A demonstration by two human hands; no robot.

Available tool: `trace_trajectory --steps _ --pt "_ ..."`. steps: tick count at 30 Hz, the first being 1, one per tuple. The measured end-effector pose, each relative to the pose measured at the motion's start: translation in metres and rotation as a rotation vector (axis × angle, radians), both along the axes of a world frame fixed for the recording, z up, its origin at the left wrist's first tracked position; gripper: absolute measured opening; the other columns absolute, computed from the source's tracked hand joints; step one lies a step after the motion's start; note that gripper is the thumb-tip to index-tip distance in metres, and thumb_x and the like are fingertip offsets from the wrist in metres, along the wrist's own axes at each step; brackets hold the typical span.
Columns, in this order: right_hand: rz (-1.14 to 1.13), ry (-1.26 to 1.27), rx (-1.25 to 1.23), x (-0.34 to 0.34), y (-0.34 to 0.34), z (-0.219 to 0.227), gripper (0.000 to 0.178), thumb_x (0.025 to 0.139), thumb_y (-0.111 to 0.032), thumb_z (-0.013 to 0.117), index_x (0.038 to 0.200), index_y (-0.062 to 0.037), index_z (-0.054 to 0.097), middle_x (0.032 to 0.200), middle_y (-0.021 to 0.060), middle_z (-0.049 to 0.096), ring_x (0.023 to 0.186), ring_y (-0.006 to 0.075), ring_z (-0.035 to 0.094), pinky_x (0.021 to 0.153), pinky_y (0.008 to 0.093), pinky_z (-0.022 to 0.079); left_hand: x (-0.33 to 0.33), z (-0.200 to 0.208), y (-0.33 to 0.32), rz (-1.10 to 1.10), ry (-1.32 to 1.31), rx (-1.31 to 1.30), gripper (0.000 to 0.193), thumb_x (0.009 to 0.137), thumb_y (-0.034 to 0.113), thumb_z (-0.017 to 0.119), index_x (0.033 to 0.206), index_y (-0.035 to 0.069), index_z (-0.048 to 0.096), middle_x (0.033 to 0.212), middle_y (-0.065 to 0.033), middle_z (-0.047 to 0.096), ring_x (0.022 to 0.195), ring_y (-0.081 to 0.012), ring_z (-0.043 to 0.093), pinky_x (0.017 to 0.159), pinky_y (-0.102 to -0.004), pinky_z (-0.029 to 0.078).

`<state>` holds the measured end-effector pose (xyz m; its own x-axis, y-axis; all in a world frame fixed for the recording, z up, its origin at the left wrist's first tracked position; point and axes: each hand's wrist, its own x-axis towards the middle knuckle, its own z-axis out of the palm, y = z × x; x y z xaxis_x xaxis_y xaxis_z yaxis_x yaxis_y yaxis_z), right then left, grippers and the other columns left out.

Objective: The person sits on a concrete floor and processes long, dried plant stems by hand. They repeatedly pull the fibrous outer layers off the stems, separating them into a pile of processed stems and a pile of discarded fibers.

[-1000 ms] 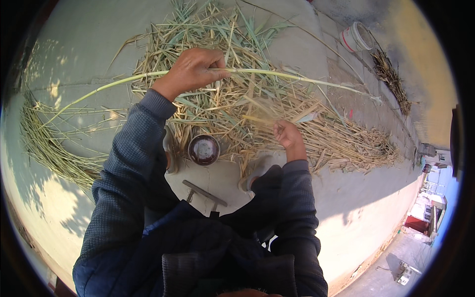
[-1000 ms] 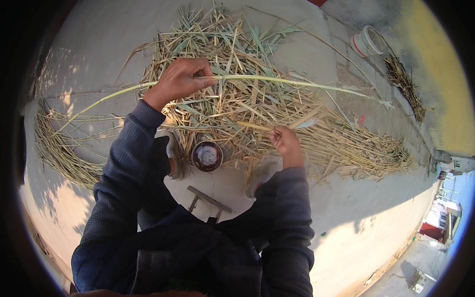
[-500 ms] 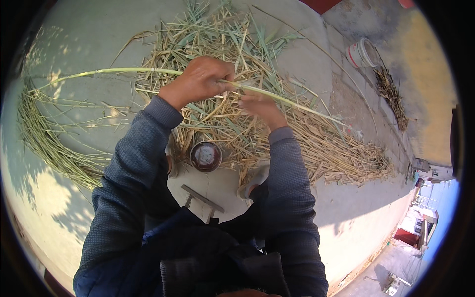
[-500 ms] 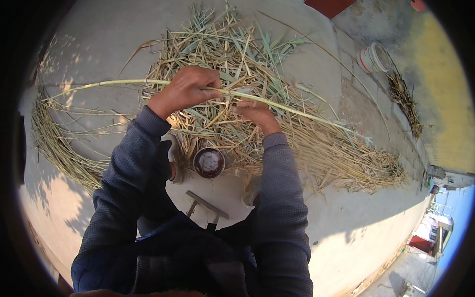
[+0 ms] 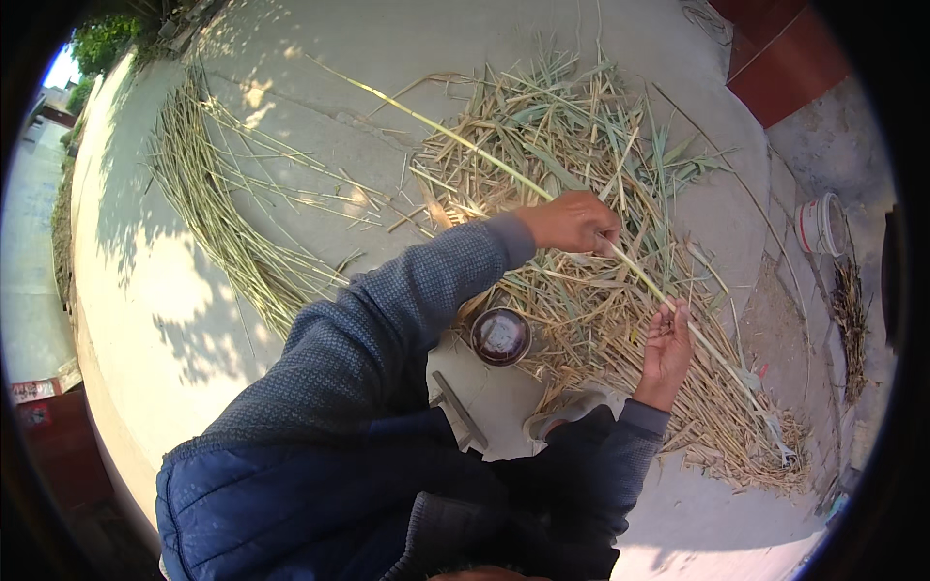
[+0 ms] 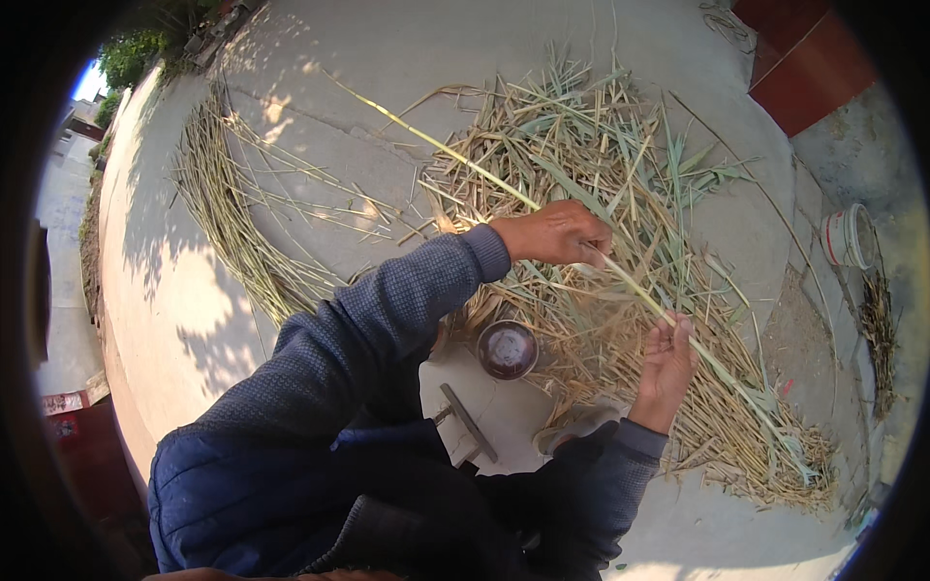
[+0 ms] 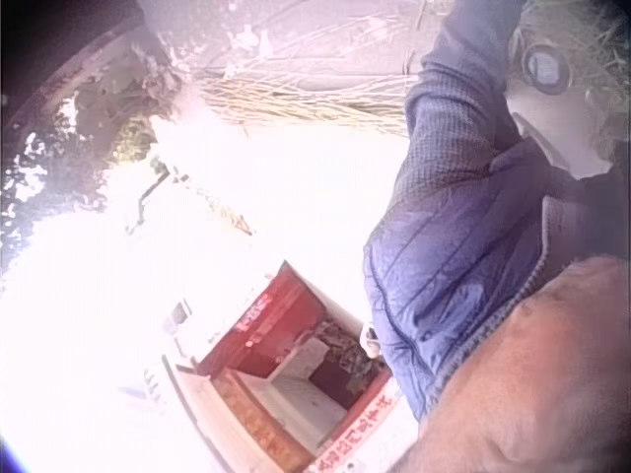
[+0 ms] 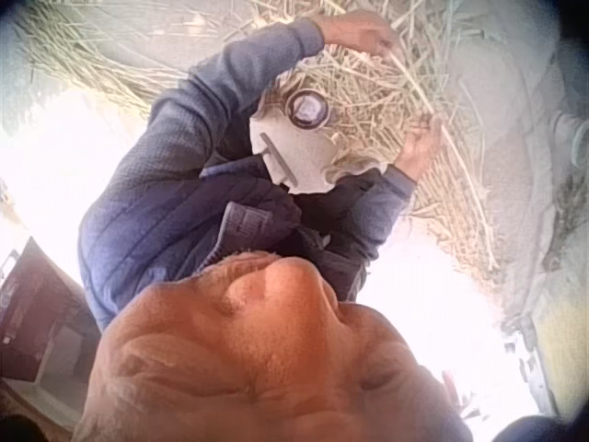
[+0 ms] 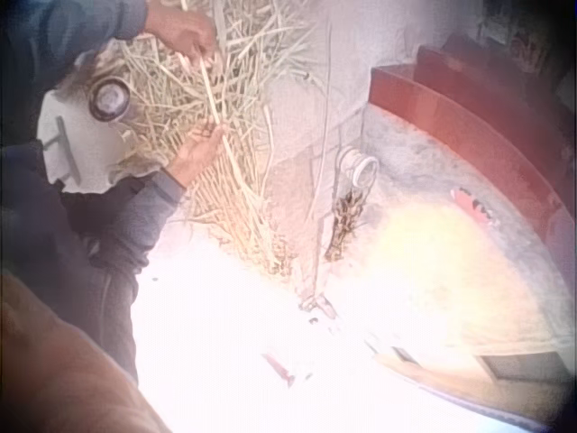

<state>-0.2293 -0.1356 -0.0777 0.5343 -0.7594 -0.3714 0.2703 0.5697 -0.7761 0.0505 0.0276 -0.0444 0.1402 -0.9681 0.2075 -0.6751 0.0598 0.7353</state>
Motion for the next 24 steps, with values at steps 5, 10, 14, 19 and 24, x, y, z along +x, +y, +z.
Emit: trace_trajectory --steps 5,10,14,19,24 --pt "0.015 0.008 -0.095 0.006 -0.009 0.011 0.025 0.097 -0.017 0.071 0.118 -0.0024 0.066 0.111 0.0116 0.072 0.091 0.0163 0.071 0.082 0.0288 0.059 0.001 0.000 -0.014 0.188 0.663 -0.001 0.017 0.090 0.022 0.078 0.091 0.005 0.074 0.079 -0.0049 0.073 0.074 -0.0142 0.069 0.068 -0.0310 0.054" --pt "0.033 -0.011 -0.106 0.003 0.001 0.012 0.024 0.097 -0.016 0.070 0.116 -0.0013 0.065 0.110 0.0121 0.073 0.093 0.0171 0.072 0.079 0.0285 0.060 0.017 0.010 -0.013 0.446 -0.582 -0.005 0.033 0.091 0.038 0.073 0.094 0.005 0.072 0.078 -0.0116 0.068 0.078 -0.0281 0.065 0.073 -0.0400 0.047" --pt "0.077 0.002 -0.067 0.020 0.018 0.015 0.026 0.099 -0.018 0.069 0.118 0.0004 0.065 0.107 0.0128 0.073 0.093 0.0204 0.072 0.080 0.0306 0.061 -0.025 0.007 -0.025 0.149 -0.455 -0.154 0.034 0.091 0.039 0.071 0.100 0.006 0.072 0.079 -0.0098 0.068 0.083 -0.0292 0.064 0.079 -0.0414 0.045" --pt "0.067 -0.039 -0.008 0.022 0.018 0.019 0.026 0.098 -0.016 0.069 0.117 0.0001 0.066 0.107 0.0127 0.073 0.095 0.0209 0.072 0.082 0.0315 0.060 -0.044 0.001 -0.031 0.024 -0.372 -0.115 0.022 0.087 0.029 0.074 0.087 0.008 0.070 0.075 -0.0083 0.067 0.076 -0.0304 0.064 0.078 -0.0413 0.046" --pt "-0.087 -0.036 -0.047 -0.014 -0.022 0.025 0.022 0.094 -0.012 0.074 0.111 -0.0005 0.066 0.106 0.0123 0.073 0.097 0.0217 0.072 0.087 0.0332 0.060 0.008 0.005 -0.004 0.093 -0.284 0.050 0.021 0.080 0.026 0.080 0.081 0.008 0.069 0.073 -0.0092 0.067 0.070 -0.0287 0.065 0.068 -0.0405 0.048"
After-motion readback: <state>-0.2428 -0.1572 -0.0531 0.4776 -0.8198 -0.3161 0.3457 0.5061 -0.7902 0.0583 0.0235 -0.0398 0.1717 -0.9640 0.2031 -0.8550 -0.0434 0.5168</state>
